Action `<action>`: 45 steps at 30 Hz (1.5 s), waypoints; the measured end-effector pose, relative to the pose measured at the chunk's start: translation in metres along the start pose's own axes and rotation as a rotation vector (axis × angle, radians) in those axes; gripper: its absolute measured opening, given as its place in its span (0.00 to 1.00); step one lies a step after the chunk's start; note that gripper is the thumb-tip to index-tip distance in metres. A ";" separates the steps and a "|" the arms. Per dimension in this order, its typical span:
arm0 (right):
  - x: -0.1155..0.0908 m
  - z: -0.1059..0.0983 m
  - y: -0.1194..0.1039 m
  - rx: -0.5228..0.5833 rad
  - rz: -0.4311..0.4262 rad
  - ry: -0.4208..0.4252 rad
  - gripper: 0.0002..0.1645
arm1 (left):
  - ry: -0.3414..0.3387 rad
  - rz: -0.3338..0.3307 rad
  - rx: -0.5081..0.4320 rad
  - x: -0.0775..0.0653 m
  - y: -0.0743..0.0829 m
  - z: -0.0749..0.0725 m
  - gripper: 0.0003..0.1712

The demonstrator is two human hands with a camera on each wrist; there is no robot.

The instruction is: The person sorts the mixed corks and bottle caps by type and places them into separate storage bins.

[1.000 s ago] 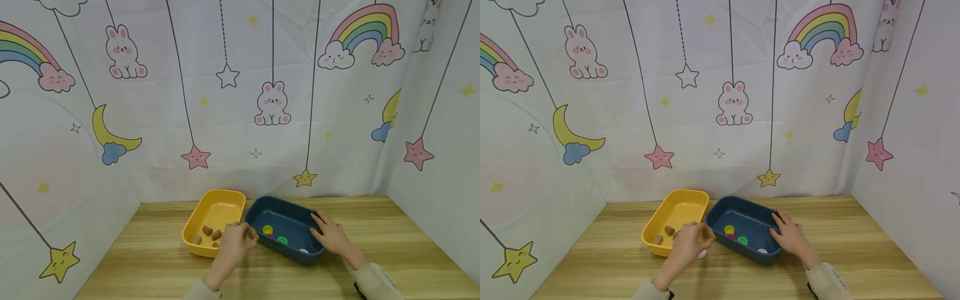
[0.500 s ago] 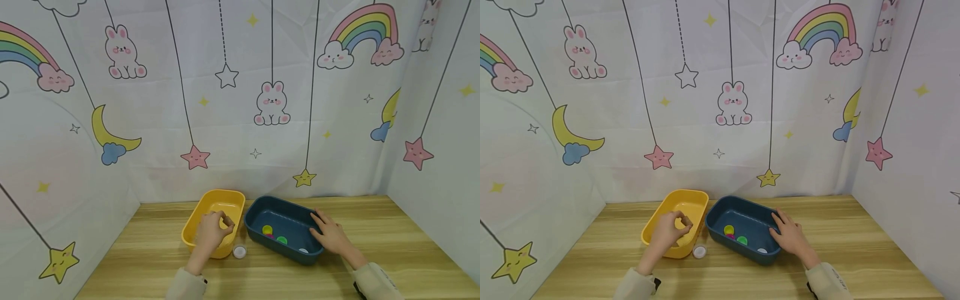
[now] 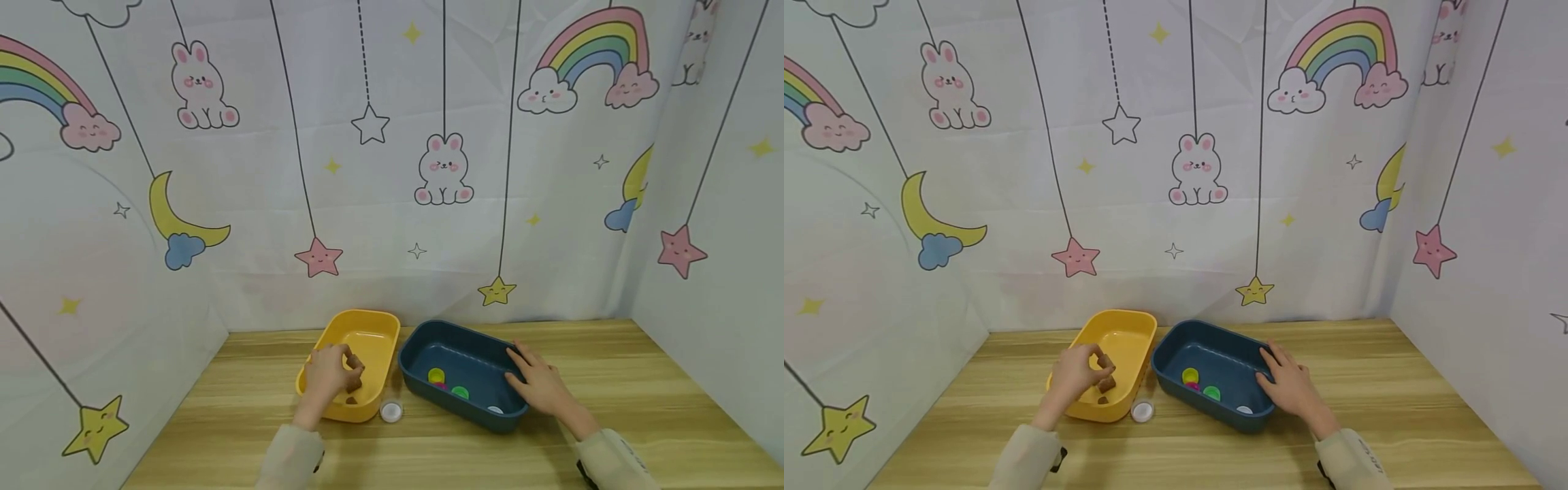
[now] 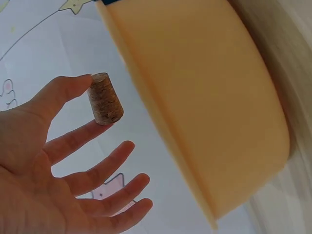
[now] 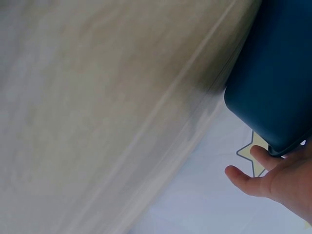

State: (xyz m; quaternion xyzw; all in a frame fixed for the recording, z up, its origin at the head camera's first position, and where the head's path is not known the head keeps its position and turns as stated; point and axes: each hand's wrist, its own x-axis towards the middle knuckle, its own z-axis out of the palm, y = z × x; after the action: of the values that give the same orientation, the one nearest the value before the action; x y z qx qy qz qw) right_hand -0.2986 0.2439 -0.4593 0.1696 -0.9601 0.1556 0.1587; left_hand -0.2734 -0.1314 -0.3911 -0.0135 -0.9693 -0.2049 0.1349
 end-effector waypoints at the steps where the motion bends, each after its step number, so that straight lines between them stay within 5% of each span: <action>1: 0.000 0.000 0.000 0.001 0.001 -0.001 0.31 | -0.005 -0.001 0.002 0.002 -0.001 0.001 0.12; 11: 0.001 0.003 -0.001 0.016 -0.002 -0.011 0.31 | -0.009 -0.045 -0.019 0.014 -0.004 0.005 0.16; 19: 0.001 0.001 -0.003 0.021 -0.003 -0.006 0.31 | -0.004 0.002 0.028 0.015 -0.001 0.004 0.17; 31: -0.001 -0.001 -0.002 0.019 -0.001 -0.016 0.31 | 0.028 0.231 0.044 -0.002 0.017 0.006 0.12; 45: -0.001 -0.003 -0.003 0.021 -0.002 -0.009 0.31 | -0.007 0.486 0.122 -0.028 0.032 0.024 0.12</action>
State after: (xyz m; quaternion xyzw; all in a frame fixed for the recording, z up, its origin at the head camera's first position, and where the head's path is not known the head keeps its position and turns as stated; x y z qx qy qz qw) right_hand -0.2960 0.2427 -0.4564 0.1728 -0.9590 0.1649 0.1525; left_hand -0.2498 -0.0918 -0.4070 -0.2386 -0.9487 -0.1075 0.1772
